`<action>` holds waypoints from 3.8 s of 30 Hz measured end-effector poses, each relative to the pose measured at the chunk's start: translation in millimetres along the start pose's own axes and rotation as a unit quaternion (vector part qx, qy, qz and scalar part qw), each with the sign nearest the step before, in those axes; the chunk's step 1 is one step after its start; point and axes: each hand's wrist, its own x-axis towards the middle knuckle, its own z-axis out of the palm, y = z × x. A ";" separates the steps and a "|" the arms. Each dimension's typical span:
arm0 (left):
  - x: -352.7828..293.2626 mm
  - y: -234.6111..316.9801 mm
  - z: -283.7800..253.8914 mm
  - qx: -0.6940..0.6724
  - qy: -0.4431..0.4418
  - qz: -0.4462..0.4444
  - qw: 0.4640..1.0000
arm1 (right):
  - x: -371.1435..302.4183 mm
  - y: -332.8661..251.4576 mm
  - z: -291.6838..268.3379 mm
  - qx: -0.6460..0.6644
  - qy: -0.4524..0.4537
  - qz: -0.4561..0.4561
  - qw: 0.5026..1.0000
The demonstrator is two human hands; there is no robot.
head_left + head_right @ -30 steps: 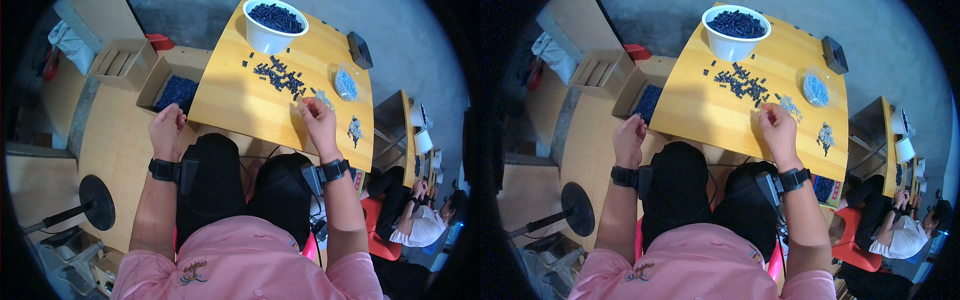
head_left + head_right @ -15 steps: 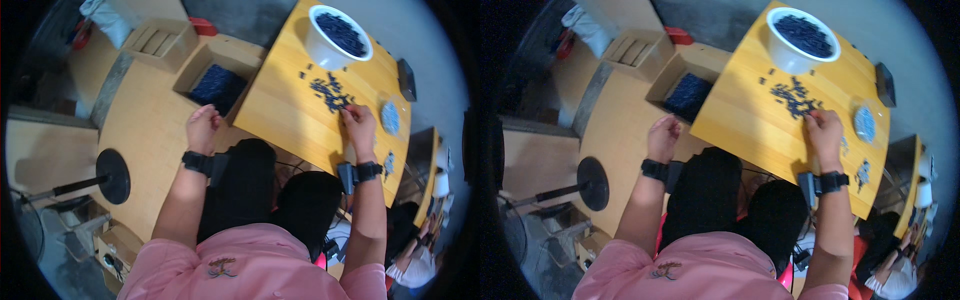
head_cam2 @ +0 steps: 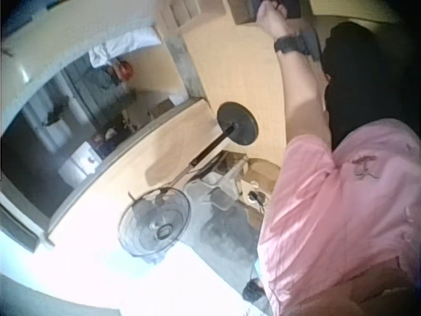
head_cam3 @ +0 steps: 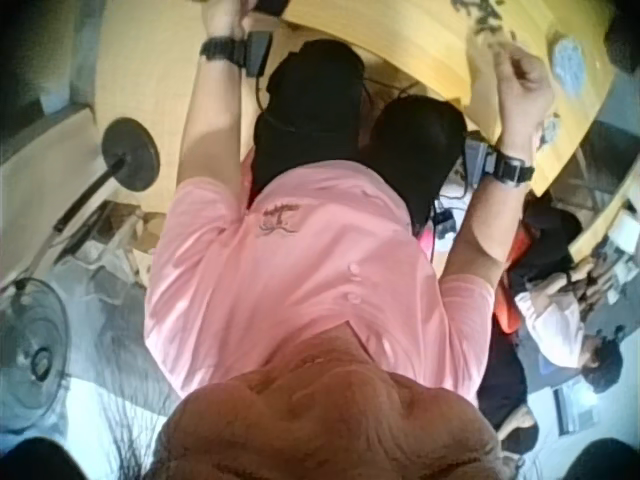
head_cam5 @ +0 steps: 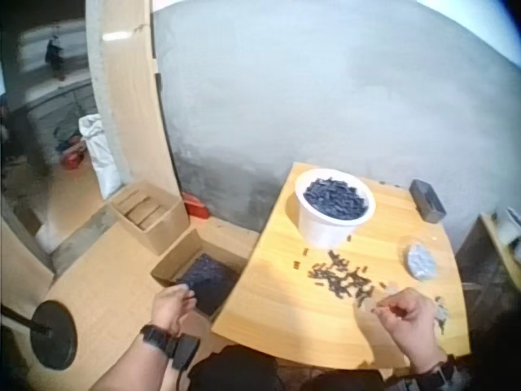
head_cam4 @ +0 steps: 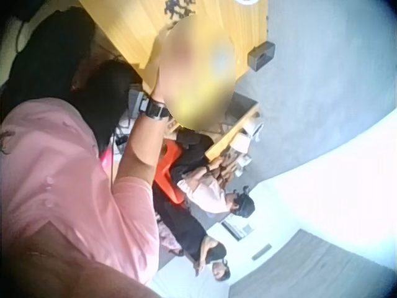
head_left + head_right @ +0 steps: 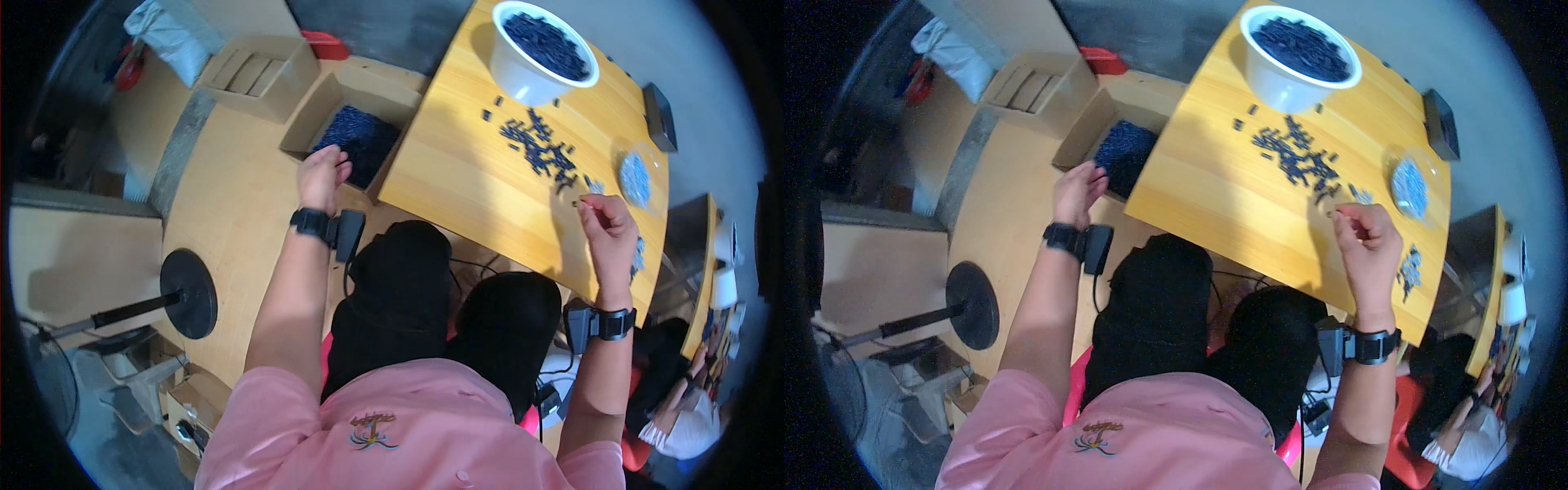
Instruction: Assembling small black plastic parts with metal clips or pins.
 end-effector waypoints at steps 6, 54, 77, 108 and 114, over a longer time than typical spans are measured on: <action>-105.0 30.4 30.8 -0.036 -0.091 0.102 0.990 | -32.8 -4.5 1.6 0.151 -0.084 0.053 0.984; -230.0 169.1 40.6 -0.058 -0.514 0.081 0.852 | -90.0 7.0 -18.0 0.172 -0.126 0.006 0.977; -228.1 -17.3 117.2 0.087 -0.476 -0.130 0.865 | -93.7 -19.6 -20.5 0.146 -0.115 -0.049 0.981; -236.7 -31.0 116.1 -0.032 -0.463 -0.112 0.879 | -110.7 -35.7 -14.1 0.112 -0.047 -0.043 0.992; -233.0 -35.8 112.1 -0.063 -0.450 -0.118 0.883 | -115.7 -35.1 -6.9 0.107 -0.048 -0.049 0.992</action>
